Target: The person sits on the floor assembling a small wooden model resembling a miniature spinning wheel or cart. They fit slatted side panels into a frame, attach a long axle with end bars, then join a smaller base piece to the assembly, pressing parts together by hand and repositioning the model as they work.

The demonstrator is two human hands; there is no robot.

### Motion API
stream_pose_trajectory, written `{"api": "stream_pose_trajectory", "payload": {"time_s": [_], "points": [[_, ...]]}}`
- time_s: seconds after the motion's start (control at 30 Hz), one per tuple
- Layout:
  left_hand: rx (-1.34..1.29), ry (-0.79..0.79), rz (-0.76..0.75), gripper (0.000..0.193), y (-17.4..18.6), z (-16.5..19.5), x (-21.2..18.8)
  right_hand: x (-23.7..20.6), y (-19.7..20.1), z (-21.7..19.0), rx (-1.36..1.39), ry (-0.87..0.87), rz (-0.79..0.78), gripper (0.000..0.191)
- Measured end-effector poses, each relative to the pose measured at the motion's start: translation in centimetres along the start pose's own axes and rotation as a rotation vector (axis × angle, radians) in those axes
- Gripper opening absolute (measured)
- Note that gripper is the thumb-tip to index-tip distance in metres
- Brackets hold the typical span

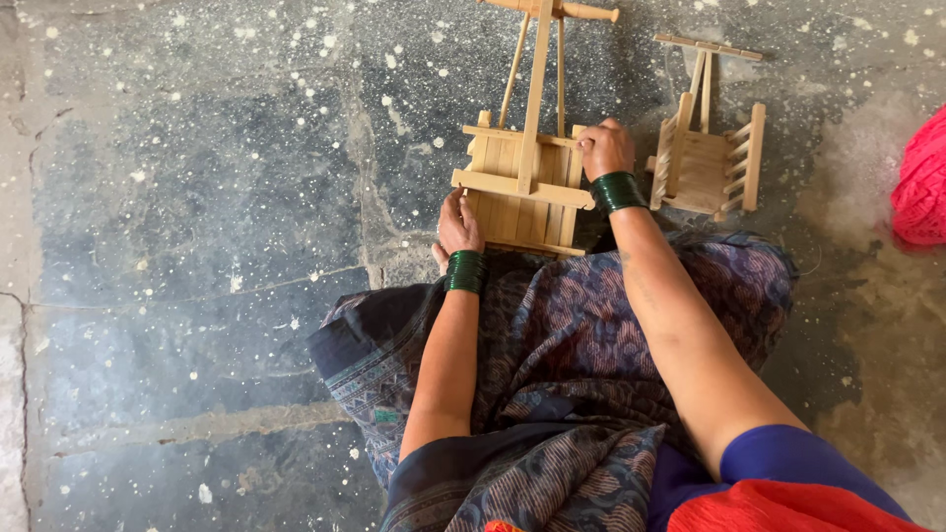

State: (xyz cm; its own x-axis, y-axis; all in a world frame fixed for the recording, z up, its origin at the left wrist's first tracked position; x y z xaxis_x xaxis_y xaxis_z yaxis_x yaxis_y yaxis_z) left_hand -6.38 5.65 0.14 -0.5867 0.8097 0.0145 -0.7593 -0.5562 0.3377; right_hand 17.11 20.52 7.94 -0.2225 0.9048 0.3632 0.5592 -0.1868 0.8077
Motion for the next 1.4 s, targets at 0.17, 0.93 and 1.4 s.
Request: {"api": "stream_pose_trajectory", "payload": {"time_s": [0.17, 0.93, 1.4], "points": [[0.013, -0.036, 0.033, 0.03, 0.0, 0.3, 0.1, 0.2, 0.0, -0.5, 0.006, 0.006, -0.052, 0.013], [0.018, 0.014, 0.001, 0.029, -0.1, 0.1, 0.0, 0.2, -1.1, -1.8, 0.048, -0.126, -0.065, 0.012], [0.081, -0.055, 0.049, 0.027, 0.1, 0.7, -0.1, -0.7, -2.1, -4.5, 0.076, 0.023, -0.167, 0.01]]}}
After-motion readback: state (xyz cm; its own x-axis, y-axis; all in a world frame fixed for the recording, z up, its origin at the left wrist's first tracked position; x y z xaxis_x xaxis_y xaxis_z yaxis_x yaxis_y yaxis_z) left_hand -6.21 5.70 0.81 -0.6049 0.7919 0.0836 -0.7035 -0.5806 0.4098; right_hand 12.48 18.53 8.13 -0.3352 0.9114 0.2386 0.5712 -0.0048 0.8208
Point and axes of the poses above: each hand's wrist, its own x-axis towards the middle knuckle, its own y-axis out of the back of the hand, z = x × y, the point moved 6 cm from there along x, towards the middle knuckle, and after that the axes turned 3 degrees about -z, right-handed, at the moved point
